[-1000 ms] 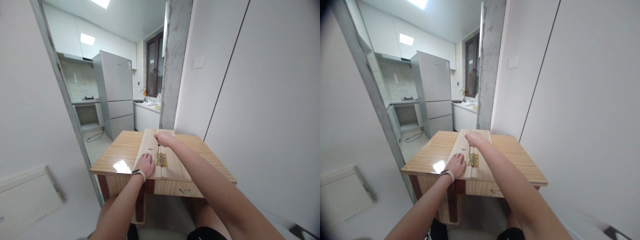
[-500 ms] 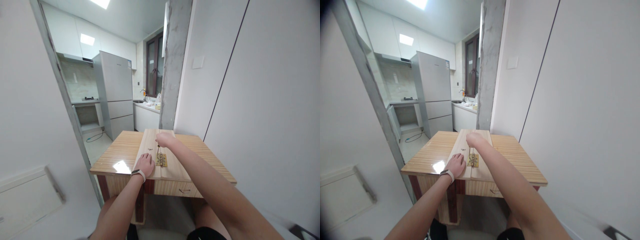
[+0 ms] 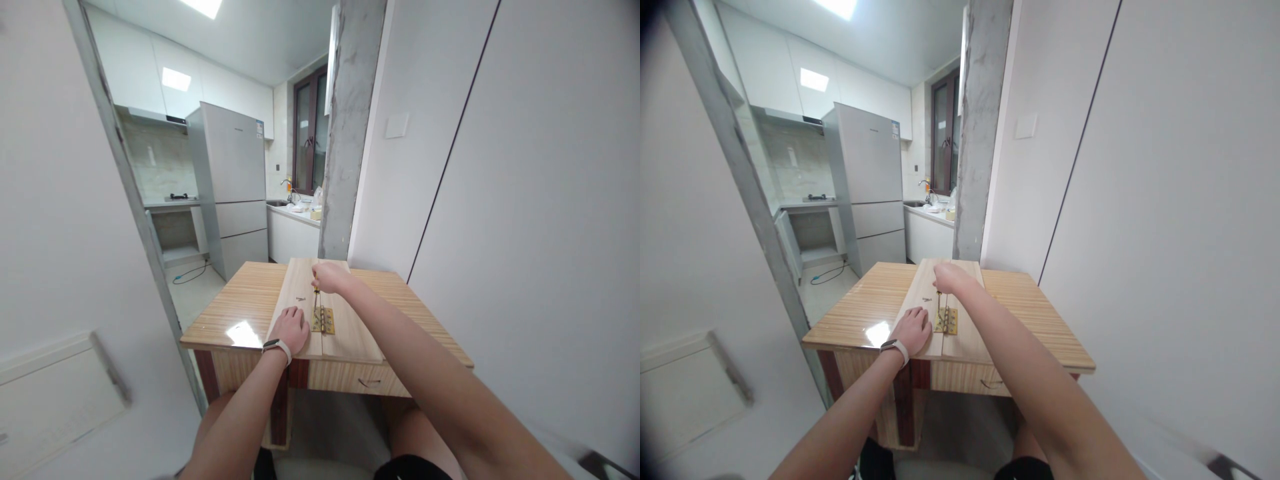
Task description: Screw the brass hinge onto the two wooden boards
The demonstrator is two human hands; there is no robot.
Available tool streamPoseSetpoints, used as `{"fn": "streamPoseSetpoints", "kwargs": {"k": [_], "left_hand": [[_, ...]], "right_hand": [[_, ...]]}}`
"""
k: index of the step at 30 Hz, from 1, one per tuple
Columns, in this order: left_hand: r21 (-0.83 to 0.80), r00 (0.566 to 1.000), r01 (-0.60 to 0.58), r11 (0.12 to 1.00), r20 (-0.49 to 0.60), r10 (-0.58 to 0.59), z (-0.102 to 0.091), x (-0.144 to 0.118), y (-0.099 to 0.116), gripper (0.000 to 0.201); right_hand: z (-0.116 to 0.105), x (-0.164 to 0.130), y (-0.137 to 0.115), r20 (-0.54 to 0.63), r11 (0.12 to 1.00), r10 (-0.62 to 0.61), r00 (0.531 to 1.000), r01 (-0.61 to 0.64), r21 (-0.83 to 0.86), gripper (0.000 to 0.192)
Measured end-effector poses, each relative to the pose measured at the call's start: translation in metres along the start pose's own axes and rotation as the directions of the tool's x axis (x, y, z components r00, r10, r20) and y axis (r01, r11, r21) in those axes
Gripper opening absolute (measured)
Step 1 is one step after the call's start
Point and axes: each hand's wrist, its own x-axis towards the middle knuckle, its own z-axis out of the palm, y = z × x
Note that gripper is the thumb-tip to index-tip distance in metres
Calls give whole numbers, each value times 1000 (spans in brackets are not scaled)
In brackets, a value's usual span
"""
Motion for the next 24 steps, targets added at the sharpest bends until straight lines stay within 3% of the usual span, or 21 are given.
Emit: {"fn": "streamPoseSetpoints", "kwargs": {"k": [4, 8, 14, 20, 24], "left_hand": [[0, 1000, 5, 1000, 4, -5, -1, 0, 0, 36], [16, 1000, 1, 1000, -4, -1, 0, 0, 0, 36], [21, 1000, -9, 1000, -3, 9, 2, 1, -1, 36], [9, 1000, -19, 1000, -12, 20, 2, 1, -1, 37], [5, 1000, -13, 1000, -8, 13, 2, 1, -1, 37]], "right_hand": [[2, -1, -2, 3, 993, 119, 993, -119, 16, 48], [6, 2, -4, -11, 988, 151, 989, -150, 41, 51], [4, 8, -8, 39, 997, 67, 997, -66, -28, 34], [-10, -3, -12, 40, 993, -83, 996, 86, -84, 28], [-15, -8, -13, 40, 995, -73, 997, 75, -61, 28]]}}
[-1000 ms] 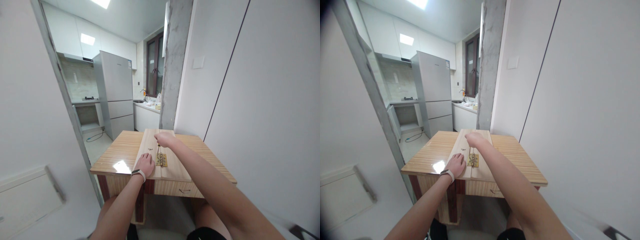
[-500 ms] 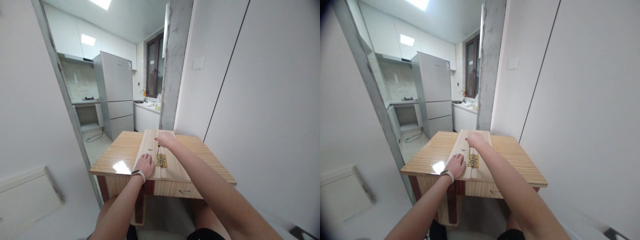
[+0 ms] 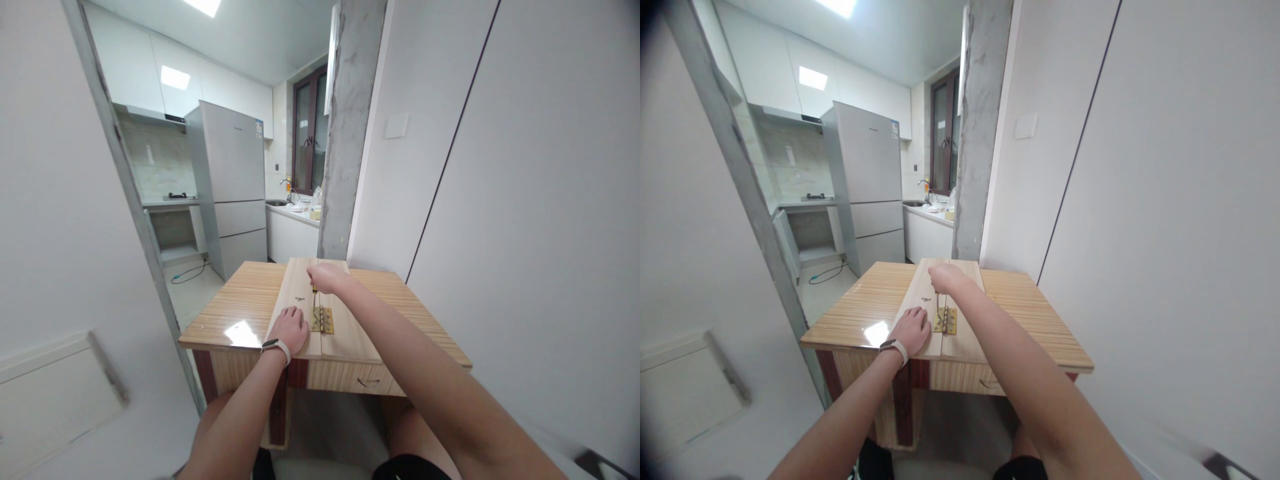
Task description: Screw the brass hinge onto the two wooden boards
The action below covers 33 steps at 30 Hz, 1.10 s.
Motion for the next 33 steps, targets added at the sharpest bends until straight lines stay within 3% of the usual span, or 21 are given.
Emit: {"fn": "streamPoseSetpoints", "kwargs": {"k": [5, 9, 15, 24, 27, 33], "left_hand": [[4, 1000, 6, 1000, 4, -6, 0, 0, 0, 37], [11, 1000, 7, 1000, 5, -8, 0, 0, -1, 37], [14, 1000, 3, 1000, -10, -3, -1, 0, -1, 37], [3, 1000, -4, 1000, -8, 4, -2, -1, 1, 37], [3, 1000, 6, 1000, 9, -6, -4, -1, 3, 37], [14, 999, 28, 999, 22, -29, -5, 0, 3, 38]], "right_hand": [[3, 1, -1, -2, 988, 142, 990, -142, 59, 45], [12, 7, 0, -38, 977, 191, 981, -186, 101, 47], [13, 13, -3, 16, 983, 172, 985, -172, 58, 35], [2, 1, -1, -4, 999, -43, 999, 43, -3, 28], [2, 0, -1, 5, 1000, -11, 1000, 11, 17, 25], [6, 2, -4, 2, 992, 119, 993, -119, 32, 44]]}}
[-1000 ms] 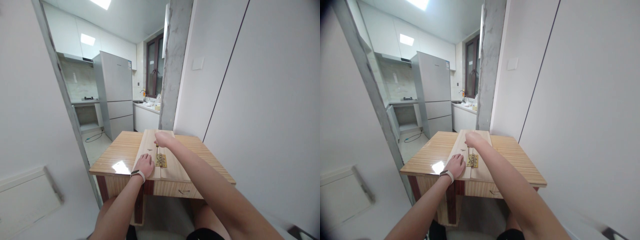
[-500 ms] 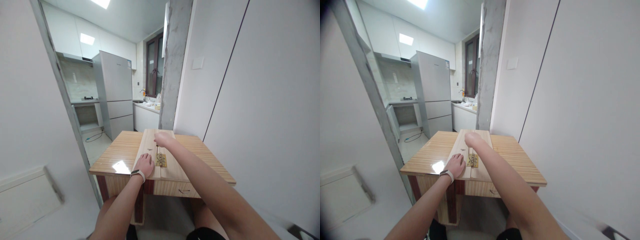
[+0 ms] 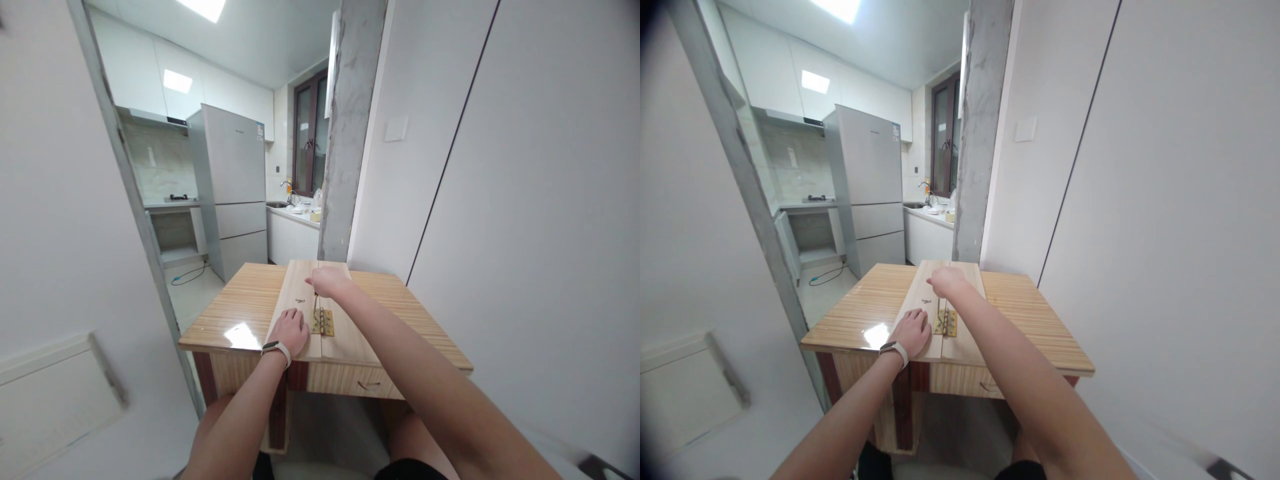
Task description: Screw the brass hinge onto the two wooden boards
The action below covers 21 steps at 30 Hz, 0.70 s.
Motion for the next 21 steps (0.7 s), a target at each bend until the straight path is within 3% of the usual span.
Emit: {"fn": "streamPoseSetpoints", "kwargs": {"k": [9, 16, 21], "left_hand": [[-6, 1000, -7, 1000, 10, 7, 1, 0, 0, 38], [1, 1000, -19, 1000, -12, 19, 4, 1, -2, 37], [10, 1000, -18, 1000, -20, 18, 4, 1, -2, 36]], "right_hand": [[-1, 2, -1, 30, 997, -46, 998, 48, -58, 30], [2, 2, 13, -25, 985, -155, 988, 152, -79, 20], [3, 3, 15, -37, 998, -66, 997, 66, -14, 27]]}}
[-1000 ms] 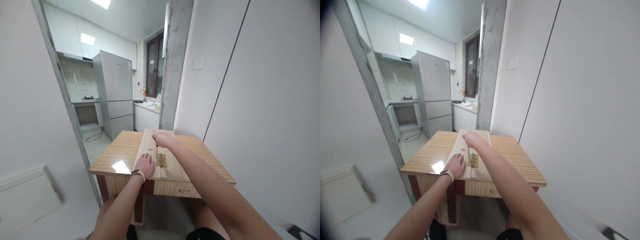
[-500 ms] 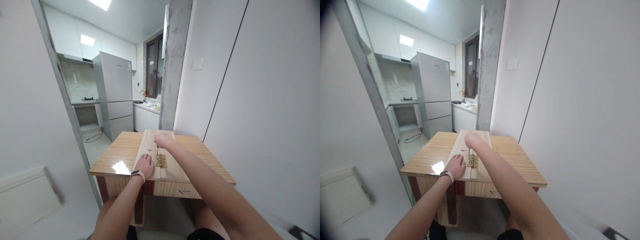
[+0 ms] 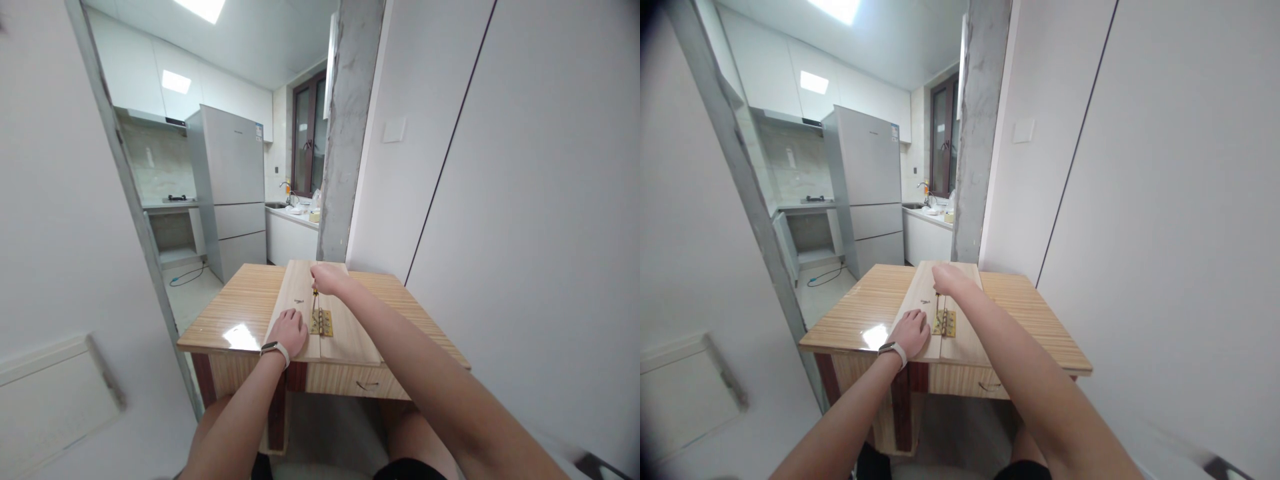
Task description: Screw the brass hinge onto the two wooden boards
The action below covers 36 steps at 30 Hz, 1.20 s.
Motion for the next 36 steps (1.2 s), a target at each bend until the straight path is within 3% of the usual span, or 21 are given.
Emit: {"fn": "streamPoseSetpoints", "kwargs": {"k": [6, 12, 23, 32, 36], "left_hand": [[8, 1000, 9, 1000, 17, -9, -2, 0, 1, 35], [-8, 1000, 6, 1000, 9, -6, -1, 0, 1, 35], [-12, 999, 17, 1000, 28, -16, -4, -1, 3, 37], [-13, 1000, -2, 1000, 8, 2, -2, 0, 2, 37], [-22, 1000, -2, 1000, -1, 2, 1, 0, 1, 36]], "right_hand": [[2, -3, -4, -11, 997, 79, 997, -79, 22, 44], [-2, -2, -6, 44, 998, 64, 997, -64, 8, 30], [0, 0, -2, 26, 996, -93, 995, 93, -5, 20], [-3, -4, -10, 24, 994, 100, 995, -101, 48, 43], [-1, -1, -11, 33, 995, 98, 995, -99, 16, 35]]}}
